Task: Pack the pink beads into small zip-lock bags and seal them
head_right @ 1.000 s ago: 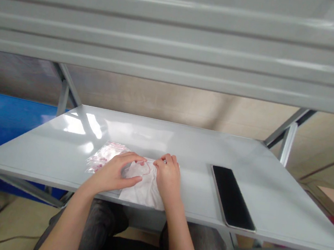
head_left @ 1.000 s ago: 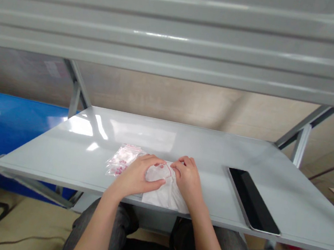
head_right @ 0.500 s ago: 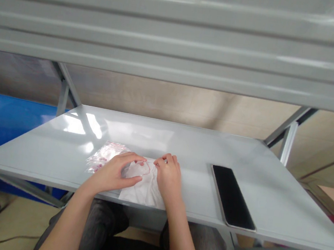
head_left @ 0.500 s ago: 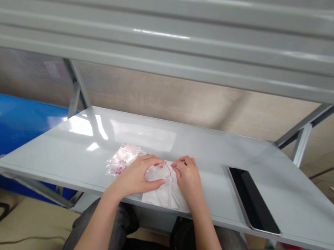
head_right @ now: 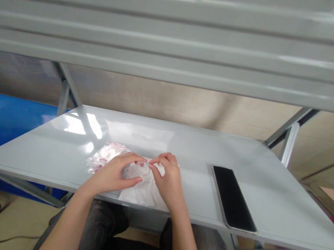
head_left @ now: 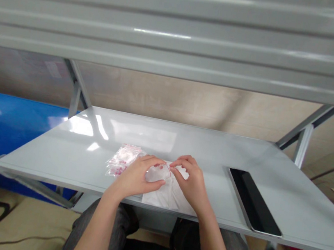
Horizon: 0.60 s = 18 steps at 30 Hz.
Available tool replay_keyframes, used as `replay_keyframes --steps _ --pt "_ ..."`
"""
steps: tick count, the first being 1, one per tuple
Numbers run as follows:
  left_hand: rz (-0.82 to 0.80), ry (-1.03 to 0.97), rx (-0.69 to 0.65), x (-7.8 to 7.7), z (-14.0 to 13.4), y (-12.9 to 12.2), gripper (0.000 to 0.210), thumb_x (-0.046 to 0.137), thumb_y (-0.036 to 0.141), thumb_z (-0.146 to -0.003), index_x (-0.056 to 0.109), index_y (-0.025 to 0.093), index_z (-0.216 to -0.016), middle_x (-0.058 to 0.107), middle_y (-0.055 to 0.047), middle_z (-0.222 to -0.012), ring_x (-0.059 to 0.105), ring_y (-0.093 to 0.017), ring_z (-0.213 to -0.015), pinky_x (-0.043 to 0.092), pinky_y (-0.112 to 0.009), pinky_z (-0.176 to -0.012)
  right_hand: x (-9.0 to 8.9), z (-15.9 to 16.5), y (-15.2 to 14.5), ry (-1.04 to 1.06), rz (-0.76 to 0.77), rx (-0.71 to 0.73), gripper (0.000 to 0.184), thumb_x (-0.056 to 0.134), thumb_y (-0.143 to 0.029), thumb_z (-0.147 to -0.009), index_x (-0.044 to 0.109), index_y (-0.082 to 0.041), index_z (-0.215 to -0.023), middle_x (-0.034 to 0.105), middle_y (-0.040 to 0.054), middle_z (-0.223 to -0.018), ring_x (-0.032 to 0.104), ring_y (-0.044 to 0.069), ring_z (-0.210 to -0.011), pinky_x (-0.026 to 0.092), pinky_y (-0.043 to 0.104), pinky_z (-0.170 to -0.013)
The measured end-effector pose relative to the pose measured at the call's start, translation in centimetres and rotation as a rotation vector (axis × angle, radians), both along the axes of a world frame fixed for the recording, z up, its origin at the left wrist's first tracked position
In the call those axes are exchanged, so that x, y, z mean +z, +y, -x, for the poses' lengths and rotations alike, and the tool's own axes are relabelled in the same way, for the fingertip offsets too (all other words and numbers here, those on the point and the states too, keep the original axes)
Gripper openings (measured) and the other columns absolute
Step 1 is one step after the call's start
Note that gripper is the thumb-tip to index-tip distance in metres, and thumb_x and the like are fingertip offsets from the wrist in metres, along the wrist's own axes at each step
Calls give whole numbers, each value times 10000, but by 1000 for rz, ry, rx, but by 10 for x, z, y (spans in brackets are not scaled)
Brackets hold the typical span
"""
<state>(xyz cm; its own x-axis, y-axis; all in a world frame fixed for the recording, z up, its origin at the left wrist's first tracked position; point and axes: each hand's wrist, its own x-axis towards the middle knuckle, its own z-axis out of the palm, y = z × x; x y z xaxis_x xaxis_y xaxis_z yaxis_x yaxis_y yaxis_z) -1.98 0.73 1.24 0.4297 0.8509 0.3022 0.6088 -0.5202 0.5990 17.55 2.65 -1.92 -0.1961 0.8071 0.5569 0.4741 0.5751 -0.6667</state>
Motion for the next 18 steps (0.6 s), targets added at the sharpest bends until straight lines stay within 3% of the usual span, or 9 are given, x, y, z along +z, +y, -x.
replay_keyframes --steps 4,7,12,18 --pt "-7 -3 0 -1 1 0 335 694 301 -776 622 237 -1097 702 -46 -1069 638 -233 -982 485 -384 -887 7 3 -4 112 82 91 59 669 -210 -837 727 -215 -831 633 50 -872 601 186 -810 463 297 -678" --pt "2 6 1 -1 2 1 348 693 278 -770 622 226 -1107 700 -44 -1051 636 -230 -976 483 -386 -890 0 -1 3 129 70 -23 94 642 -209 -849 734 -200 -830 659 50 -811 583 180 -719 452 299 -628" --pt "7 10 -8 0 1 1 355 697 278 -765 625 220 -1109 700 -49 -1037 636 -229 -969 481 -383 -893 -14 -9 14 -229 -15 -194 128 636 -115 -833 748 -174 -844 700 86 -813 575 244 -825 454 373 -776" --pt "11 16 -6 0 1 2 363 696 277 -765 618 212 -1113 698 -47 -1035 635 -226 -968 479 -383 -895 -15 -3 12 -561 19 -282 160 628 -120 -858 764 -202 -876 690 89 -861 545 288 -898 430 377 -730"
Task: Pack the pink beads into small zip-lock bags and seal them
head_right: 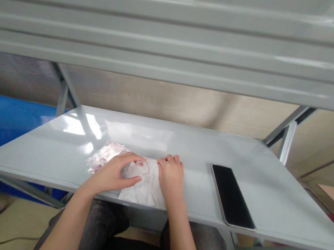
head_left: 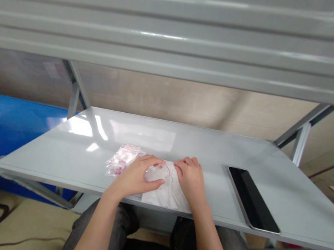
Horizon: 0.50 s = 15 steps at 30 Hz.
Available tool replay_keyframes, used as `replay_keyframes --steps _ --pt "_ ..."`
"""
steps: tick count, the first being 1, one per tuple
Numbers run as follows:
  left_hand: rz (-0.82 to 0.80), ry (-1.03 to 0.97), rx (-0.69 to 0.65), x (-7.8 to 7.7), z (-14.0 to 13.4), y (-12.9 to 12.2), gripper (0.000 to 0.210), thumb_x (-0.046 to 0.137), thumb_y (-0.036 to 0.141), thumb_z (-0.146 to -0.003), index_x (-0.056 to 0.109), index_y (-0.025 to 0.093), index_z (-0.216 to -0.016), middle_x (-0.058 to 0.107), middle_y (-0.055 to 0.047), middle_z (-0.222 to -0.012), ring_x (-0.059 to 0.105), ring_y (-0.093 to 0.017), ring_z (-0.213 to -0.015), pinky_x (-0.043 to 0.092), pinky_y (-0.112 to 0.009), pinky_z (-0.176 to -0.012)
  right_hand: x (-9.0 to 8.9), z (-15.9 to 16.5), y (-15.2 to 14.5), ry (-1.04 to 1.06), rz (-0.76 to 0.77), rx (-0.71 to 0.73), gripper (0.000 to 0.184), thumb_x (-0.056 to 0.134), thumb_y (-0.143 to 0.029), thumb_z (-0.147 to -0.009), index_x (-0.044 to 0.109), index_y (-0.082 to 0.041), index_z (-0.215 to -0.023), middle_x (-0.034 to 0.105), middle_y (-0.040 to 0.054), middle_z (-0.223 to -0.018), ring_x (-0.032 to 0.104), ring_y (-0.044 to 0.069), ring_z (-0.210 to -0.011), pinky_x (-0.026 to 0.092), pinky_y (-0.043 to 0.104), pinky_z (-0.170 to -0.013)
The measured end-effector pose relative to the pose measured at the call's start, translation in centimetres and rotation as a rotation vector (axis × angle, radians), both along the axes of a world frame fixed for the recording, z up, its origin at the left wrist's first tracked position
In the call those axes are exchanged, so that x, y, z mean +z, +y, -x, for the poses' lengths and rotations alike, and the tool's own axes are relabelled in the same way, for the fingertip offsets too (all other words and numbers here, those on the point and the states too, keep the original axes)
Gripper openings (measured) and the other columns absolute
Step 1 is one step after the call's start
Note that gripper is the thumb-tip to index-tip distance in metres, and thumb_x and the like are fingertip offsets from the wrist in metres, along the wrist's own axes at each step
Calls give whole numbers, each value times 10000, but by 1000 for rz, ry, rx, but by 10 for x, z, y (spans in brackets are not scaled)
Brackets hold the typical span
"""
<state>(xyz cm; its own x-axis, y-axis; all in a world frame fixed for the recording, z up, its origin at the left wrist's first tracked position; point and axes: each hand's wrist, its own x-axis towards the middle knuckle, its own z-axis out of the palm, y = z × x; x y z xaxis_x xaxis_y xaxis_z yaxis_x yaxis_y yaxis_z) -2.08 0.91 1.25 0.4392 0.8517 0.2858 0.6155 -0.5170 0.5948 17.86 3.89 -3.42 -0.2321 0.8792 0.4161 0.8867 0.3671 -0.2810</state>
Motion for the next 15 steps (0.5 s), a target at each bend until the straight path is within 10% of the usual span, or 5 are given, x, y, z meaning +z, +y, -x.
replay_keyframes --steps 15 --pt "-11 -26 3 -1 -1 0 308 691 281 -771 616 206 -1060 695 -52 -1035 631 -225 -953 479 -371 -862 32 3 -23 672 3 368 84 669 -185 -848 738 -218 -882 618 52 -857 599 192 -831 481 342 -771"
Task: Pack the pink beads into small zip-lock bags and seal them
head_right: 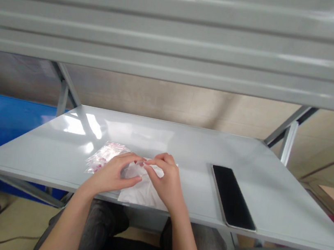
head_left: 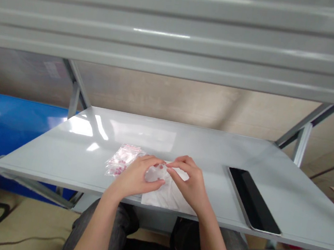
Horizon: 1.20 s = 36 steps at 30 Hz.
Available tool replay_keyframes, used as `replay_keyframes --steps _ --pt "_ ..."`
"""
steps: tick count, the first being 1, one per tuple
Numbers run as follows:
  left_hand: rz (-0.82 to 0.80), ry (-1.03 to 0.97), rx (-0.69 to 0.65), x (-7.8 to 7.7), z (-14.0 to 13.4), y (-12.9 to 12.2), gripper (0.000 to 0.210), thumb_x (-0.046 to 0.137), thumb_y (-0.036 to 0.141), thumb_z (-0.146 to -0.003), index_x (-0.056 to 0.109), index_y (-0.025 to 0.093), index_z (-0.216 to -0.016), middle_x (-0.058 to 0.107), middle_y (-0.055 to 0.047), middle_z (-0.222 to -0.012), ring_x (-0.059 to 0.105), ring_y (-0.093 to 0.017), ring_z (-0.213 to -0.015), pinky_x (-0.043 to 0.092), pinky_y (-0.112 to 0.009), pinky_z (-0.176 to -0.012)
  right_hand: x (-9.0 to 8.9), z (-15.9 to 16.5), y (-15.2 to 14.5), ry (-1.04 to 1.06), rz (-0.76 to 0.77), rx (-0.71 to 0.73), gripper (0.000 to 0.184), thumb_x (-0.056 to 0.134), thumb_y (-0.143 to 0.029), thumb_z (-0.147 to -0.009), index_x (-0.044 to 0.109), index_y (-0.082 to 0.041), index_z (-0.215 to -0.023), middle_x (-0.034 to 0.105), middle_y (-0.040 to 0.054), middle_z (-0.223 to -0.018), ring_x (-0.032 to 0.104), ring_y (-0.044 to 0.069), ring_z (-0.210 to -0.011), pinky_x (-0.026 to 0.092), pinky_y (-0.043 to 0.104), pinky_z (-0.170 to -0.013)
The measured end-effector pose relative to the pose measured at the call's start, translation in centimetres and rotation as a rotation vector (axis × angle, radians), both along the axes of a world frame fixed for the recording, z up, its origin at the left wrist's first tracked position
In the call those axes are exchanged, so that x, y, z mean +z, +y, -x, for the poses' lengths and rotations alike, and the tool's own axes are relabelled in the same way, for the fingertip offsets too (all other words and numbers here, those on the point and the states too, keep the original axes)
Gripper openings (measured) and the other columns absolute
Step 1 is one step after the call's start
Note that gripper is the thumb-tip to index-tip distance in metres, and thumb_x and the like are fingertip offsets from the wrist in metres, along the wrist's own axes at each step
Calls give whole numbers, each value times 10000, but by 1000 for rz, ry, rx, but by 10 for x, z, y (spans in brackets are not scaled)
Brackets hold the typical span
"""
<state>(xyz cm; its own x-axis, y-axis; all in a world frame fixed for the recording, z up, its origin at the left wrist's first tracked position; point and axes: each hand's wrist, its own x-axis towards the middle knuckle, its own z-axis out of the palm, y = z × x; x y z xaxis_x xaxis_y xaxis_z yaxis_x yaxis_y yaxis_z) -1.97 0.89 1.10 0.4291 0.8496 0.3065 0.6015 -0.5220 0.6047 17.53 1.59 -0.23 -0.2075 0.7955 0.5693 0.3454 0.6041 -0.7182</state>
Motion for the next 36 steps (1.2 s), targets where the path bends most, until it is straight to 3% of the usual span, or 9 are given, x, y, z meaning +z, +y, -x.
replay_keyframes --steps 8,12,16,20,26,29,36 --pt "-5 -114 72 2 -4 -3 356 668 191 -739 549 223 -1072 653 -33 -999 621 -206 -933 476 -346 -844 2 14 -9 54 139 28 58 676 -180 -767 717 -207 -797 601 89 -1013 611 196 -903 494 277 -635" --pt "2 -206 87 5 -2 -4 300 695 231 -748 504 210 -979 604 -11 -913 604 -184 -876 471 -312 -803 4 16 -10 154 201 39 61 618 -157 -760 664 -186 -732 609 87 -953 615 188 -850 506 261 -597" --pt "19 -336 50 10 2 -5 61 572 252 -889 554 199 -914 600 -14 -878 591 -162 -866 451 -294 -815 11 11 -13 261 247 61 16 615 -178 -781 626 -189 -778 629 45 -827 607 162 -744 507 273 -622" --pt "18 -448 -16 14 3 -7 97 560 245 -915 589 191 -839 618 -15 -837 586 -153 -820 435 -282 -779 14 9 -17 376 277 68 36 638 -201 -810 605 -201 -796 611 -5 -748 574 119 -641 480 259 -625" --pt "-12 -615 -41 18 0 -12 166 631 185 -857 573 181 -701 645 -13 -779 598 -149 -744 434 -278 -715 21 8 -24 437 226 2 162 687 -186 -793 528 -219 -802 607 -24 -706 575 134 -684 457 275 -680" --pt "-14 -597 -37 21 0 -15 172 628 194 -858 570 183 -697 642 -9 -753 596 -148 -728 436 -275 -698 26 4 -27 407 221 -35 185 699 -194 -790 517 -219 -777 630 -13 -702 582 148 -686 445 292 -687" --pt "-87 -350 -4 31 -9 -23 45 595 169 -806 574 190 -839 626 -14 -796 591 -162 -750 444 -288 -709 35 3 -37 341 194 -109 236 695 -181 -785 477 -229 -709 671 5 -677 610 177 -671 427 294 -627"
